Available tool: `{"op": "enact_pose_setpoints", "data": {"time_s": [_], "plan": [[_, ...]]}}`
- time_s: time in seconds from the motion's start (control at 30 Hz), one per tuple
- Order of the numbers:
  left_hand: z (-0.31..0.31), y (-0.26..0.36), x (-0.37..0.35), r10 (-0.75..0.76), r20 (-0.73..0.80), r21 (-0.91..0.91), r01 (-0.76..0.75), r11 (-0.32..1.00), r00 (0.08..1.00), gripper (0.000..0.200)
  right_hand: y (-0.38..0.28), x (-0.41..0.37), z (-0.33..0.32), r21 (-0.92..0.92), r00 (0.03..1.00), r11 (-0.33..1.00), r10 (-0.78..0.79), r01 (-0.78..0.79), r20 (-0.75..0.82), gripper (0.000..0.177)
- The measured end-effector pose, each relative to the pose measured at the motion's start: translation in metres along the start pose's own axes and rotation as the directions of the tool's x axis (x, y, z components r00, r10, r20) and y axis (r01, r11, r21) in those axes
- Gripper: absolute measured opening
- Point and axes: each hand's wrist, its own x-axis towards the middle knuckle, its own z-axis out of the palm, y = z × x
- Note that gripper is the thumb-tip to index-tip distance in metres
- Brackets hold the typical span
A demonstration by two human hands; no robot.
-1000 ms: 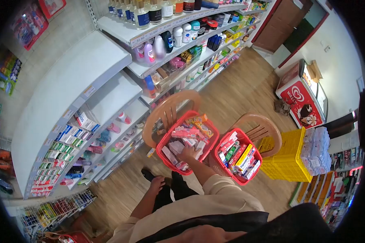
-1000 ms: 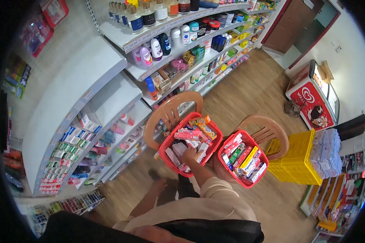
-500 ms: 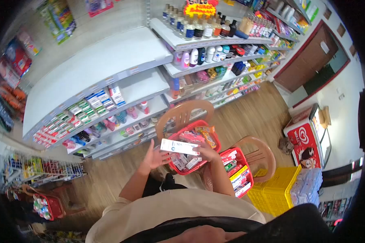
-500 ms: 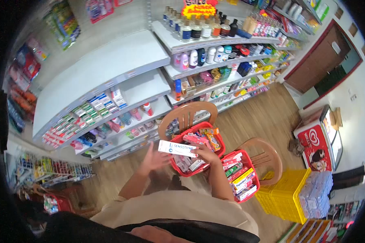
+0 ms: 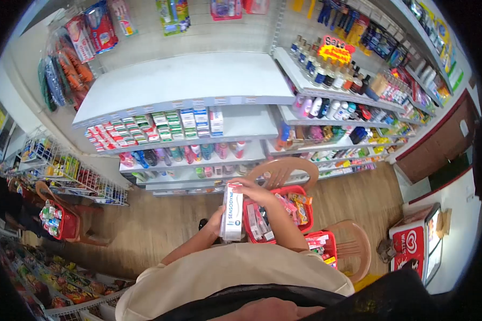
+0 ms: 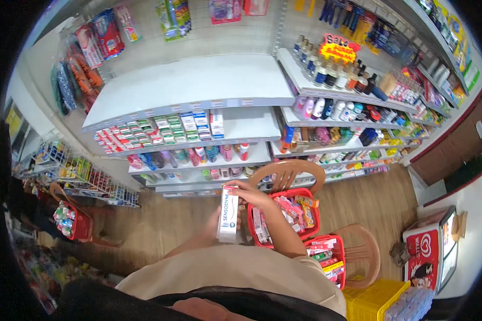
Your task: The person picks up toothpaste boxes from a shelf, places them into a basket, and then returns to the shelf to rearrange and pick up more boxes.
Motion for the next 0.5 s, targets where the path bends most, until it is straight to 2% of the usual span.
{"op": "enact_pose_setpoints", "data": {"time_s": [0.03, 0.07, 0.1, 0.13, 0.2, 0.23, 0.27, 0.33, 0.37, 0.4, 0.47, 0.5], "plan": [[0.007, 0.010, -0.005, 0.081, -0.113, 0.037, -0.078, 0.996, 0.990, 0.055, 0.009, 0.012, 0.005, -0.087, 0.978, 0.991, -0.113, 0.099, -0.175, 0.047], [0.012, 0.020, -0.009, 0.163, -0.222, 0.081, -0.148, 0.986, 0.961, 0.053, 0.018, 0.024, 0.009, -0.185, 0.912, 0.966, -0.235, 0.181, -0.335, 0.047], [0.003, 0.028, -0.005, 0.234, -0.259, 0.078, -0.221, 0.972, 0.937, 0.048, 0.037, 0.039, 0.007, -0.248, 0.843, 0.921, -0.378, 0.300, -0.384, 0.050], [0.006, 0.037, -0.001, 0.240, -0.265, 0.081, -0.227, 0.971, 0.934, 0.048, 0.035, 0.036, 0.018, -0.244, 0.846, 0.922, -0.377, 0.302, -0.376, 0.050], [0.015, 0.060, 0.011, 0.360, -0.345, 0.057, -0.364, 0.930, 0.867, 0.045, 0.028, 0.021, 0.038, -0.015, 0.841, 0.936, -0.322, 0.351, -0.436, 0.052], [0.019, 0.072, 0.013, 0.397, -0.210, 0.102, -0.384, 0.918, 0.894, 0.044, 0.028, 0.016, 0.049, -0.068, 0.816, 0.909, -0.401, 0.412, -0.416, 0.053], [0.024, 0.082, 0.016, 0.397, -0.212, 0.101, -0.384, 0.918, 0.893, 0.044, 0.027, 0.011, 0.060, -0.067, 0.818, 0.910, -0.399, 0.410, -0.415, 0.053], [0.032, 0.097, 0.028, 0.365, -0.170, 0.083, -0.356, 0.931, 0.915, 0.046, 0.018, 0.006, 0.082, -0.111, 0.725, 0.882, -0.443, 0.458, -0.527, 0.058], [0.037, 0.101, 0.035, 0.349, -0.197, 0.072, -0.341, 0.937, 0.916, 0.047, 0.021, 0.010, 0.084, -0.040, 0.677, 0.859, -0.430, 0.511, -0.598, 0.057], [0.041, 0.105, 0.041, 0.343, -0.188, 0.071, -0.336, 0.939, 0.920, 0.047, 0.026, 0.016, 0.080, -0.047, 0.669, 0.857, -0.434, 0.513, -0.604, 0.057], [0.048, 0.112, 0.050, 0.304, -0.185, 0.052, -0.300, 0.953, 0.934, 0.045, 0.037, 0.026, 0.069, -0.082, 0.541, 0.791, -0.485, 0.606, -0.687, 0.052], [0.053, 0.117, 0.054, 0.273, -0.193, 0.018, -0.275, 0.961, 0.943, 0.042, 0.035, 0.028, 0.064, -0.084, 0.498, 0.802, -0.445, 0.591, -0.745, 0.047]]}}
